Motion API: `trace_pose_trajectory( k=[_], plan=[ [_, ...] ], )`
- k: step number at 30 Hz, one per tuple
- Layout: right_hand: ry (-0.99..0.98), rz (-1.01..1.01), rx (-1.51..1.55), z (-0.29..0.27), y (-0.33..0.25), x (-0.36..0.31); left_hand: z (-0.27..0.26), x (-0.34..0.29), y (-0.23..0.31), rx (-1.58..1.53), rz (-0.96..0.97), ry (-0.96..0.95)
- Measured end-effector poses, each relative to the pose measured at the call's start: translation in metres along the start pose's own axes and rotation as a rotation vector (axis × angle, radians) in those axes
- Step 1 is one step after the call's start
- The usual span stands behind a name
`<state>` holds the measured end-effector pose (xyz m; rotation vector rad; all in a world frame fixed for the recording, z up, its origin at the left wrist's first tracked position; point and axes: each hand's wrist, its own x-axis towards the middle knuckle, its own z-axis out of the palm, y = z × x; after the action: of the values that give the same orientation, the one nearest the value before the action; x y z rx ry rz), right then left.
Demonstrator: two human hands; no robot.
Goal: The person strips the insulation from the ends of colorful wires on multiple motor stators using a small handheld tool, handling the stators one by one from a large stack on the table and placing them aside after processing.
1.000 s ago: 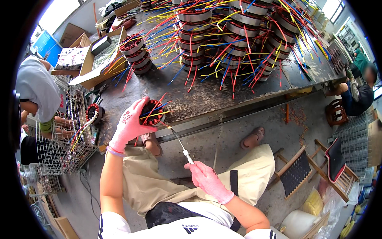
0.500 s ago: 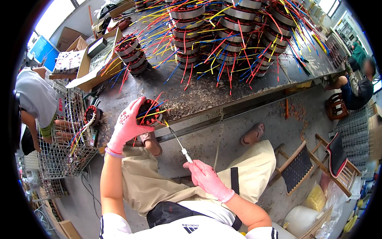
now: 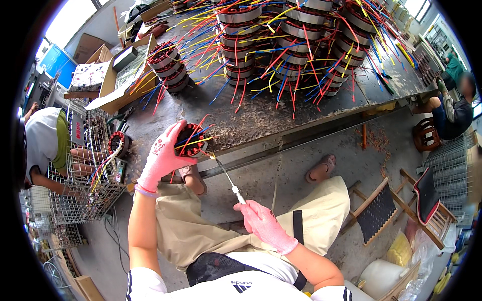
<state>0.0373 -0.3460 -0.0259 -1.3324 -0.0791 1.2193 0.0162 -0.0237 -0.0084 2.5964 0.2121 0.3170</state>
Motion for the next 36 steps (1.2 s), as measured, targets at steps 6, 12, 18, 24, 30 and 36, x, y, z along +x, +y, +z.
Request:
trace_pose_trajectory(
  k=[6, 12, 18, 24, 30, 36],
  plan=[
    [-0.013, -0.022, 0.011, 0.0004, -0.0002, 0.0007, -0.0019, 0.0007, 0.003, 0.018, -0.033, -0.036],
    [-0.014, -0.018, 0.015, 0.0025, -0.003, -0.0007, 0.0007, -0.0014, -0.0003, 0.008, -0.019, -0.014],
    [-0.007, -0.036, -0.057, 0.0004, -0.0056, -0.0021, 0.001, -0.0001, 0.0012, 0.016, -0.044, -0.032],
    [0.006, -0.028, -0.04, 0.0031, -0.0052, -0.0006, -0.0006, 0.0004, 0.0003, -0.006, -0.037, -0.038],
    [0.008, -0.002, -0.049, 0.004, -0.0057, -0.0026, 0.001, -0.0008, -0.0028, -0.018, -0.02, -0.023],
    [0.006, -0.026, -0.044, 0.0029, -0.0047, 0.0003, 0.0015, 0.0023, -0.0019, -0.014, -0.013, -0.017]
  ],
)
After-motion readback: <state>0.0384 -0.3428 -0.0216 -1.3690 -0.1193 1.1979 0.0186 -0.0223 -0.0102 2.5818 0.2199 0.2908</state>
